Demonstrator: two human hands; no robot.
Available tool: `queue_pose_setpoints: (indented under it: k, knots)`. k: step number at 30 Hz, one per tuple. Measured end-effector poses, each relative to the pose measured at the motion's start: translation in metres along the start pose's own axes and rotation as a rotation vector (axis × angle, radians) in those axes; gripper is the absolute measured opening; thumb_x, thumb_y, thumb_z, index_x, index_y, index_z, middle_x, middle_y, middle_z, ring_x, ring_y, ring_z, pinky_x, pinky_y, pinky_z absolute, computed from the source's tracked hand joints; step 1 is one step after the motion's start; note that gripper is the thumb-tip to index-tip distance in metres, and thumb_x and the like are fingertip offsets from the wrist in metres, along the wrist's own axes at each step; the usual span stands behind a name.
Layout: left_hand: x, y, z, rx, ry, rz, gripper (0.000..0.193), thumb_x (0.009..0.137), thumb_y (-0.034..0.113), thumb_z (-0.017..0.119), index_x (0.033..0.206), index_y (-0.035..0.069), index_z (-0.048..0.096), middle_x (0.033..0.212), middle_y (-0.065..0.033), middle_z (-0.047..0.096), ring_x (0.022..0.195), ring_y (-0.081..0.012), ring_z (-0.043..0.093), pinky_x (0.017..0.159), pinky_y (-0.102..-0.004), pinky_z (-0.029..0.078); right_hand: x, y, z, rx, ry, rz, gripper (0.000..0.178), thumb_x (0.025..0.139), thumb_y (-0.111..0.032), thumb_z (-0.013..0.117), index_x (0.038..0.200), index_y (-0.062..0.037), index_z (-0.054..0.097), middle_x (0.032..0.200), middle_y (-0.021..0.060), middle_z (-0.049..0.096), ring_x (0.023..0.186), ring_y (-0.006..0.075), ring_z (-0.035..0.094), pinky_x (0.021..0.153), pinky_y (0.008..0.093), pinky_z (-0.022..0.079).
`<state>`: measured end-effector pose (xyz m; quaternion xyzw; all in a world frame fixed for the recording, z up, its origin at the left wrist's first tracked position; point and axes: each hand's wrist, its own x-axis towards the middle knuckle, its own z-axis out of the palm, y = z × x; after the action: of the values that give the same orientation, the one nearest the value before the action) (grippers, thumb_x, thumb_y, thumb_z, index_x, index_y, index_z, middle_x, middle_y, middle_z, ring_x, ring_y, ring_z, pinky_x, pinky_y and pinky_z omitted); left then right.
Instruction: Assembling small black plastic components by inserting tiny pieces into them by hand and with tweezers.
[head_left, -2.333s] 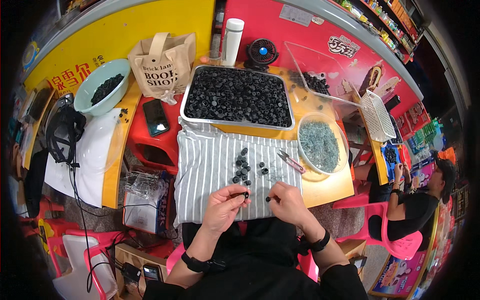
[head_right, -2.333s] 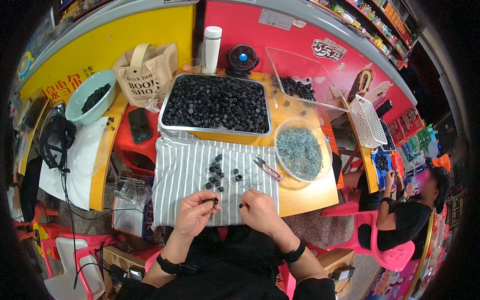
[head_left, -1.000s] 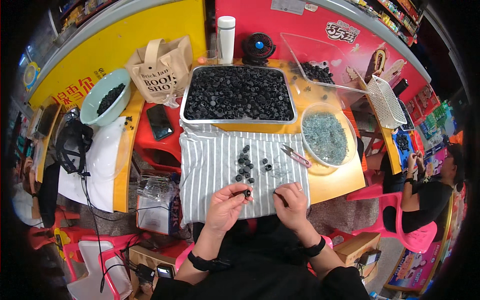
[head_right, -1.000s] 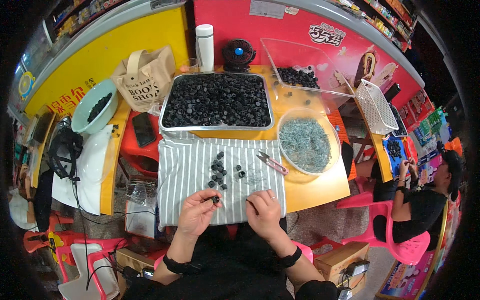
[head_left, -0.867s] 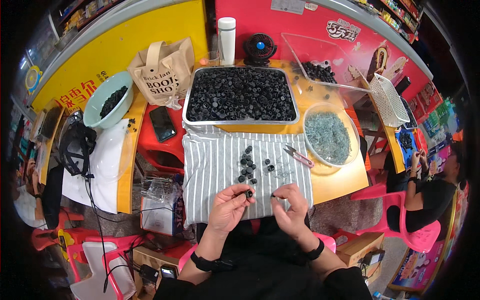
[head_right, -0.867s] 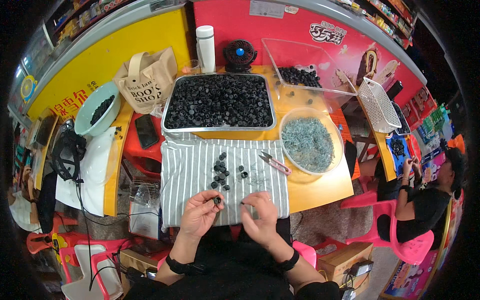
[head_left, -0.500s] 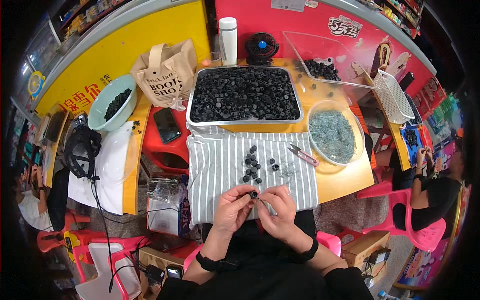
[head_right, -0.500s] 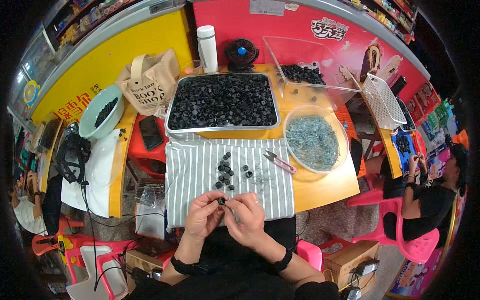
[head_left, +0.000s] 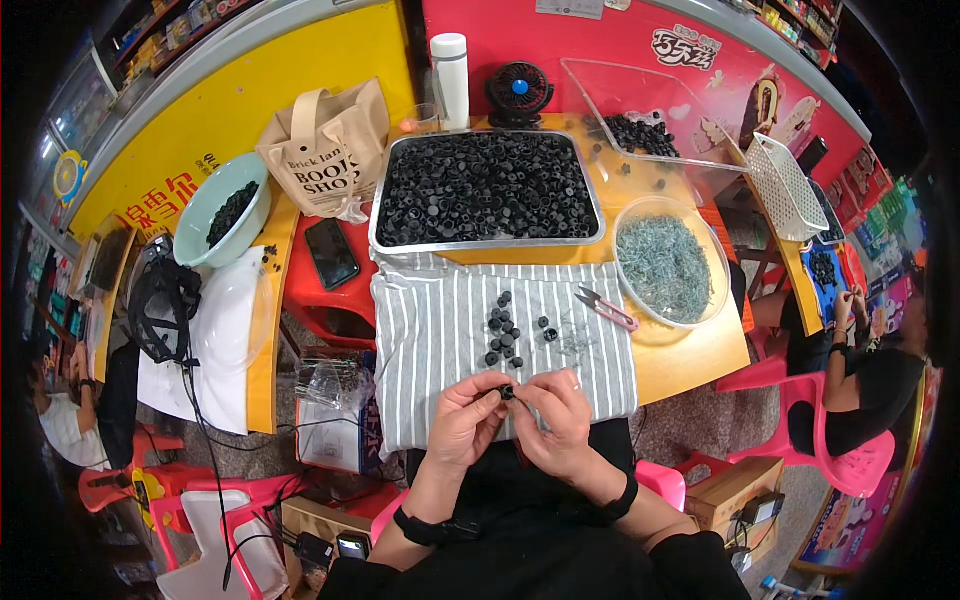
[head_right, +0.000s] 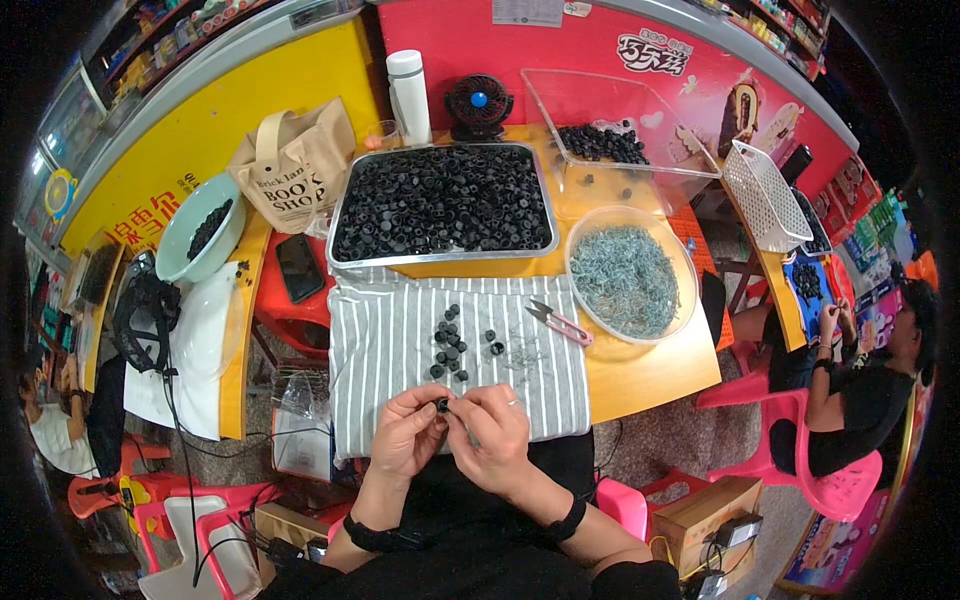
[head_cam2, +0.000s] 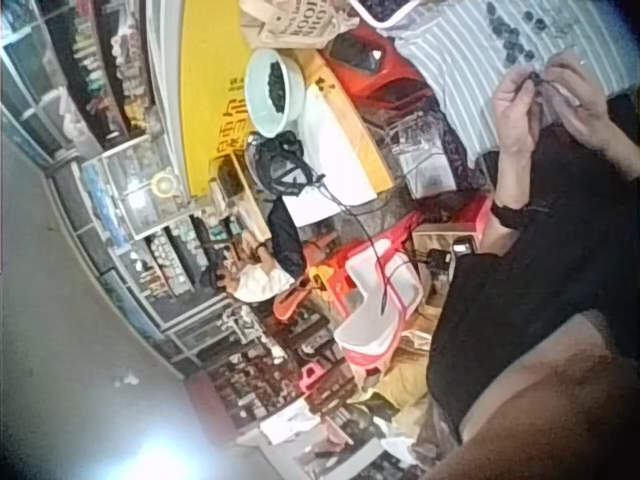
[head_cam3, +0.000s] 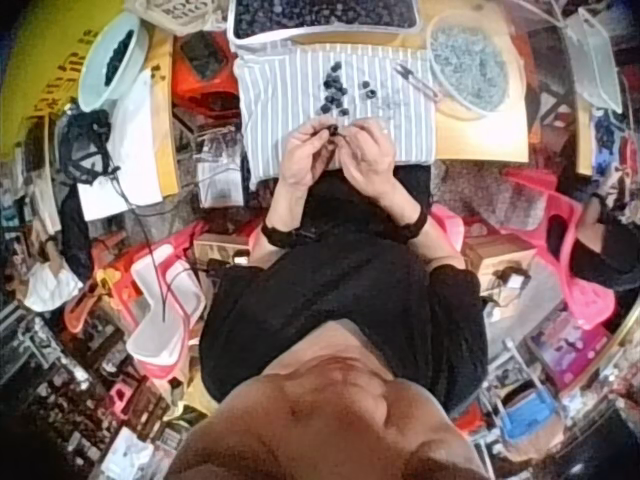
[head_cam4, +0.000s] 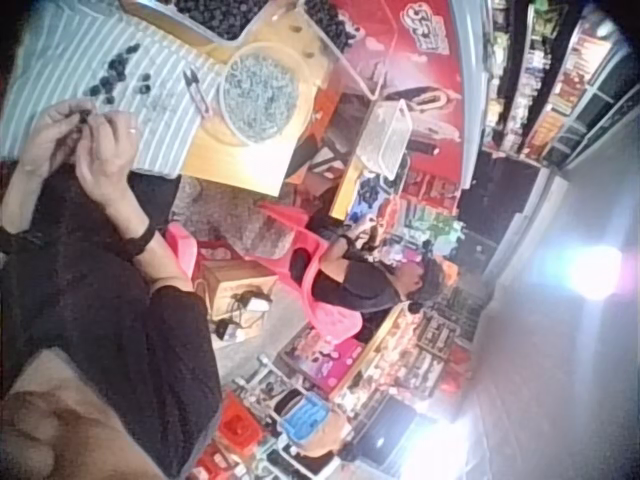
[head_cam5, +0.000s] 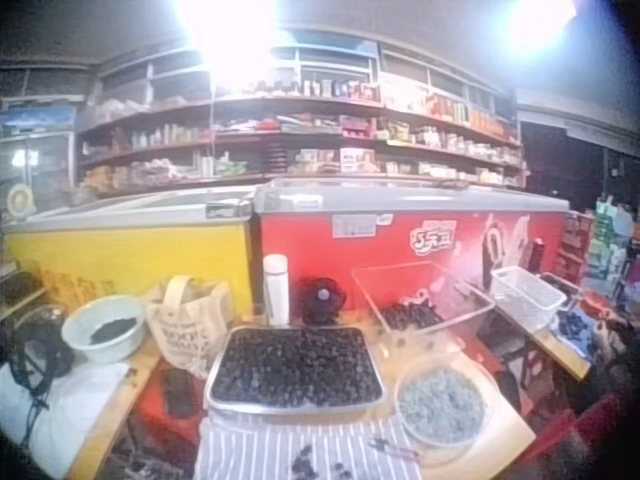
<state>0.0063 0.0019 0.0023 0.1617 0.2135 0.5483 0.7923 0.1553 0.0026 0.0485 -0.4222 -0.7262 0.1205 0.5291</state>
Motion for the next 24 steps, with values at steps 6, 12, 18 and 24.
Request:
queue_pose_setpoints:
  k: [6, 12, 18, 24]
  knots:
    - [0.0008, -0.0001, -0.0018, -0.015, -0.019, 0.0, 0.021, 0.092, -0.003, 0.057, 0.112, -0.005, 0.063, 0.106, -0.0138, 0.067, 0.087, -0.0153, 0.065, 0.078, -0.024, 0.054, -0.0019, -0.0015, -0.0006, -0.02, 0.0, 0.011, 0.026, 0.064, 0.007, 0.07, 0.088, -0.0004, 0.064, 0.082, 0.0124, 0.059, 0.07, 0.0289, 0.056, 0.059, 0.0364, 0.043]
    - [0.0006, 0.0008, 0.0013, -0.012, -0.023, 0.012, 0.021, 0.092, -0.003, 0.057, 0.112, -0.005, 0.063, 0.106, -0.0145, 0.067, 0.088, -0.0158, 0.066, 0.079, -0.0243, 0.055, -0.0012, -0.002, -0.0008, 0.026, 0.048, 0.035, 0.026, 0.063, 0.009, 0.07, 0.087, -0.0005, 0.062, 0.084, 0.013, 0.06, 0.069, 0.0297, 0.056, 0.058, 0.037, 0.043]
    - [0.0007, 0.0001, 0.0008, -0.002, -0.005, 0.008, 0.021, 0.092, -0.004, 0.056, 0.111, -0.005, 0.063, 0.105, -0.0141, 0.067, 0.086, -0.0146, 0.066, 0.077, -0.0228, 0.055, 0.0006, -0.0013, -0.001, 0.002, 0.013, 0.004, 0.026, 0.064, 0.008, 0.07, 0.086, -0.0007, 0.062, 0.083, 0.0121, 0.06, 0.069, 0.0295, 0.057, 0.058, 0.0367, 0.044]
    - [0.0004, -0.0009, 0.001, -0.003, 0.011, 0.019, 0.02, 0.092, -0.004, 0.057, 0.111, -0.006, 0.063, 0.104, -0.0135, 0.068, 0.085, -0.0143, 0.066, 0.076, -0.0227, 0.055, -0.0016, -0.0006, 0.0012, -0.001, 0.013, -0.001, 0.027, 0.064, 0.009, 0.073, 0.087, 0.0, 0.063, 0.084, 0.0119, 0.062, 0.07, 0.028, 0.058, 0.057, 0.0347, 0.045]
